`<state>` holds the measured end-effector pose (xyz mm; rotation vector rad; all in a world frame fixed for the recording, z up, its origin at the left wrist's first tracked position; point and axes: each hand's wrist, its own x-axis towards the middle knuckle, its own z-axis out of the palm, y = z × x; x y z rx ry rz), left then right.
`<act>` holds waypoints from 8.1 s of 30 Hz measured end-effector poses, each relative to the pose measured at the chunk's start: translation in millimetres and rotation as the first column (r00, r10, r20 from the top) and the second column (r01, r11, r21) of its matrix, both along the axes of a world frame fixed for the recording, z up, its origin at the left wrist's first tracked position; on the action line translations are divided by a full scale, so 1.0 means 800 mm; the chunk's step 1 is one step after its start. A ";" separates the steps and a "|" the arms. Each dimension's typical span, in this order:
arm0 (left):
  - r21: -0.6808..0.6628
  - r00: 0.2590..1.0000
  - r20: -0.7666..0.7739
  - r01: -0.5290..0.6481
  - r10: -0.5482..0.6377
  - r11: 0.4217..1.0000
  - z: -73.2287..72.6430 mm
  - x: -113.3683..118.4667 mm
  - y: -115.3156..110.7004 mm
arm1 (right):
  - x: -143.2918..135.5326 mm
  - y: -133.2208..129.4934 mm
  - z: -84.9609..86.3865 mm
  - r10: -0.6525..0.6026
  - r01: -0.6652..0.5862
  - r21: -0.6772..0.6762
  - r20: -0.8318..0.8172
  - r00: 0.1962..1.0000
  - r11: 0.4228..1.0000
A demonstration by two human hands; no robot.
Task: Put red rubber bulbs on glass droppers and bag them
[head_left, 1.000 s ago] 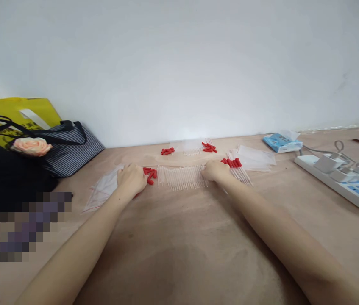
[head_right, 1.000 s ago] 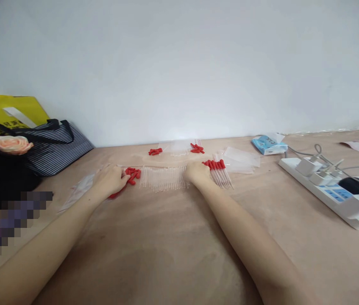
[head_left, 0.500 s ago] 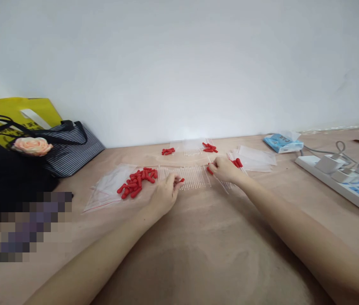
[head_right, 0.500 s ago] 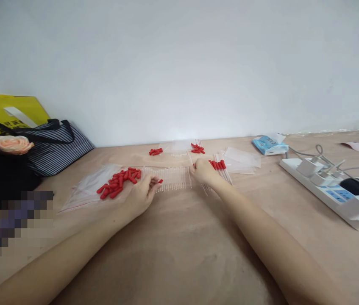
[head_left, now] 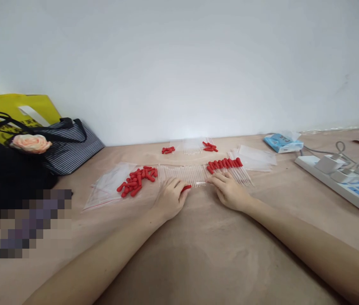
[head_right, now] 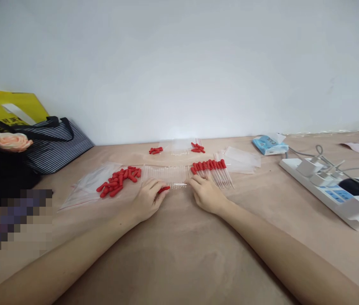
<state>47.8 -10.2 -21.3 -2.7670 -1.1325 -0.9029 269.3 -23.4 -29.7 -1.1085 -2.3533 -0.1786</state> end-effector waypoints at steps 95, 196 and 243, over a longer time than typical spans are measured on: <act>0.066 0.988 0.024 0.149 -0.151 0.987 0.007 0.000 -0.003 | -0.028 -0.001 -0.004 0.230 -0.225 0.046 -0.158 0.960 0.973; -0.481 0.836 0.545 0.245 0.068 0.842 0.009 -0.002 0.006 | -0.018 -0.011 -0.007 -0.201 0.200 -0.020 -0.028 0.979 0.980; 0.085 1.000 0.006 0.029 -0.029 0.996 0.006 -0.002 -0.005 | -0.039 -0.016 -0.001 0.170 -0.163 0.094 -0.069 0.983 0.982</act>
